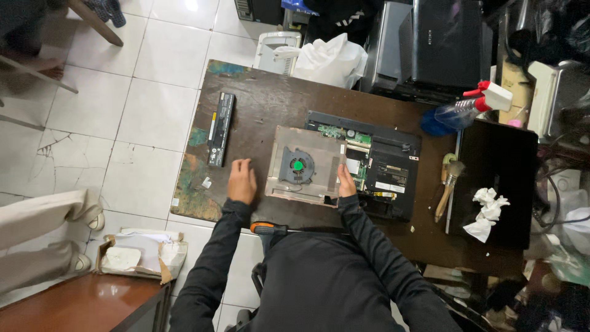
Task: The person removes the battery from the back of a laptop, then opens the bottom cover to access the internals. They remove the cooling fan and heat sink assembly, brush it, and place it aside. The person then removes the hard drive and sets it on the table.
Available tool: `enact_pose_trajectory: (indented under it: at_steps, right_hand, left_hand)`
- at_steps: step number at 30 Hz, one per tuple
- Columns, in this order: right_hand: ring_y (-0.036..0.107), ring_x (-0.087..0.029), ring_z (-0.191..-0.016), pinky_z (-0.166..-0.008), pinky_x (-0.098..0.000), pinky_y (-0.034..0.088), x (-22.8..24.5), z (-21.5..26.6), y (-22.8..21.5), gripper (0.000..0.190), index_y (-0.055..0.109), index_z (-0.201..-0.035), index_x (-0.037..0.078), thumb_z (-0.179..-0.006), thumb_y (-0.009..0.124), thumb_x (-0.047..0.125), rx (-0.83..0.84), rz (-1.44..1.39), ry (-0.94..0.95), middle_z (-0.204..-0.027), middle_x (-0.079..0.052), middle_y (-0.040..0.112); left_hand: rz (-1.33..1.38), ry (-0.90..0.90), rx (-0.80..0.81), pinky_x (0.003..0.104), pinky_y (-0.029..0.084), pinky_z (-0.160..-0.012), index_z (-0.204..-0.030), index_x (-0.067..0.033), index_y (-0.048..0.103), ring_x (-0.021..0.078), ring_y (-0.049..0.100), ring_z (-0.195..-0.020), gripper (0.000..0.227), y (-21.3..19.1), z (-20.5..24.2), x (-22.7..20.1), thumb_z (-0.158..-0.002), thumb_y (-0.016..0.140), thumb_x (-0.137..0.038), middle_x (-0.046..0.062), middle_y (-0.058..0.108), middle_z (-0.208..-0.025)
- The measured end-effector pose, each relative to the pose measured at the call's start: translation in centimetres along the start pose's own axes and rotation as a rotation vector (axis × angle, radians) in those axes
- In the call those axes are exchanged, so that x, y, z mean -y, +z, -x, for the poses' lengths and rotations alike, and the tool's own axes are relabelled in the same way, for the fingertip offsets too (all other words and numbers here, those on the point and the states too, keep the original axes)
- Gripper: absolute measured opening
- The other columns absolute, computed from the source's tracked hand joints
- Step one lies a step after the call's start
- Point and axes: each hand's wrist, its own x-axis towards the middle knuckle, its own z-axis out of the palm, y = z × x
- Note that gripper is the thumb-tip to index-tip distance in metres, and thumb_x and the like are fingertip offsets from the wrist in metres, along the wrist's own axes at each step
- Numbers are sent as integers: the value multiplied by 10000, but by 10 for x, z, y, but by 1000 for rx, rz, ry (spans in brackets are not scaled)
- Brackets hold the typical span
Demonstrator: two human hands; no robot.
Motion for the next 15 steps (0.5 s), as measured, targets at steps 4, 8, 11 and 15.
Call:
enact_pose_trajectory:
  at_steps: [4, 8, 11, 15]
  right_hand:
    - [340, -288, -1385, -1173, -389, 273, -3, 6, -2, 687, 447, -1442, 45, -959, 618, 503, 5, 78, 0, -1471, -195, 408]
    - [341, -248, -1382, -1164, -391, 291, -3, 8, -6, 644, 455, -1440, 64, -969, 619, 472, 40, 36, -2, -1468, -177, 418]
    - [331, -284, -1389, -1175, -395, 263, -7, 3, -2, 677, 442, -1445, 49, -958, 635, 478, 32, 10, -12, -1472, -188, 411]
    - [303, -309, -1391, -1174, -434, 250, -8, 6, -1, 693, 418, -1447, 5, -970, 623, 464, 28, -1, -36, -1473, -229, 379]
  left_hand:
    - [-100, -81, 59, 441, 544, -849, -1252, -54, 530, 383, 607, -1031, 401, -1, 9, 26, -861, 614, -91, 144, 493, -1141]
    - [-118, -76, 35, 399, 549, -801, -1121, -147, 608, 323, 635, -942, 251, 9, -3, 37, -878, 659, -182, 60, 537, -1006]
    - [-172, -68, 24, 372, 557, -765, -1036, -188, 596, 280, 648, -886, 135, 13, -11, 39, -913, 625, -238, 21, 549, -927]
    - [-73, -66, 22, 374, 551, -760, -1034, -184, 578, 278, 647, -886, 137, 7, -17, 34, -906, 625, -196, 21, 558, -913]
